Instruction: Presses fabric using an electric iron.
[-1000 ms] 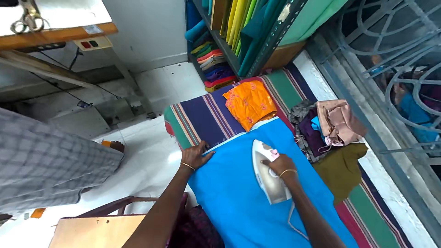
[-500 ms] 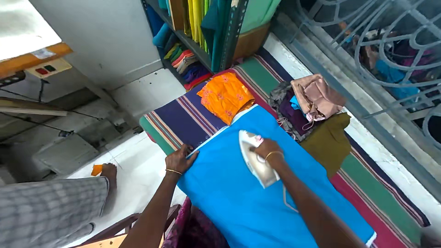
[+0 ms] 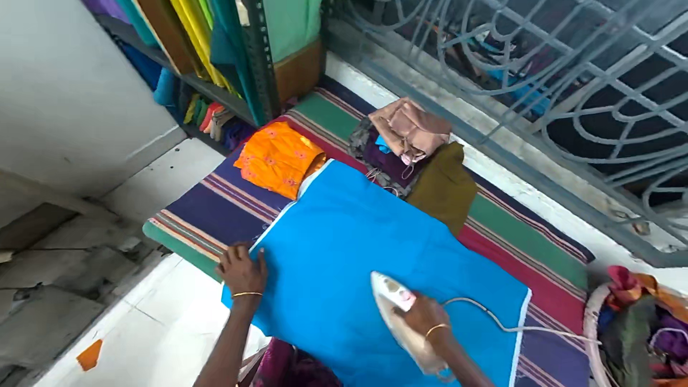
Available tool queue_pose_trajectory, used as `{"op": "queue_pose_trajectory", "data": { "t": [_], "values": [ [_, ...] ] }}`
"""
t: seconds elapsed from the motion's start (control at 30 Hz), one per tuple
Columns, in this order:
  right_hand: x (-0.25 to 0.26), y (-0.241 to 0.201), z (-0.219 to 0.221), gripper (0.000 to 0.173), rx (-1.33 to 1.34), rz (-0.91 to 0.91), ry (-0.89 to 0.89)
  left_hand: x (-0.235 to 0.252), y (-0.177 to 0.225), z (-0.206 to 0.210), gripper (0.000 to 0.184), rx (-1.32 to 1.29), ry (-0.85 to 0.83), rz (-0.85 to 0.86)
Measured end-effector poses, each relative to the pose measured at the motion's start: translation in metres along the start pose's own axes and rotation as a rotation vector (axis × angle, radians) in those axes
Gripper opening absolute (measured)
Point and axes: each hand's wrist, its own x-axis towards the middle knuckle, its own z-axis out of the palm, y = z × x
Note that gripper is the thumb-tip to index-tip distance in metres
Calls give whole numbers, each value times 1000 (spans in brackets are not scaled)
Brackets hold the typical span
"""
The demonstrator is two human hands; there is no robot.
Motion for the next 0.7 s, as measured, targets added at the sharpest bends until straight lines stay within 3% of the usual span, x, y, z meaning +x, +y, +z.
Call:
{"op": "queue_pose_trajectory", "data": {
  "t": [0.13, 0.23, 0.5, 0.6, 0.7],
  "values": [
    [69, 71, -48, 62, 227, 121, 206, -32, 65, 50, 51, 9, -201, 316],
    [88, 92, -57, 61, 268, 128, 271, -46, 73, 74, 60, 48, -226, 375],
    [-15, 18, 18, 74, -42, -41, -90, -47, 68, 80, 74, 101, -177, 303],
    [-2, 3, -3, 70, -55, -71, -60, -49, 67, 82, 77, 103, -157, 302],
    [45, 1, -50, 62, 30, -89, 126, -47, 69, 82, 80, 108, -145, 298]
  ]
}}
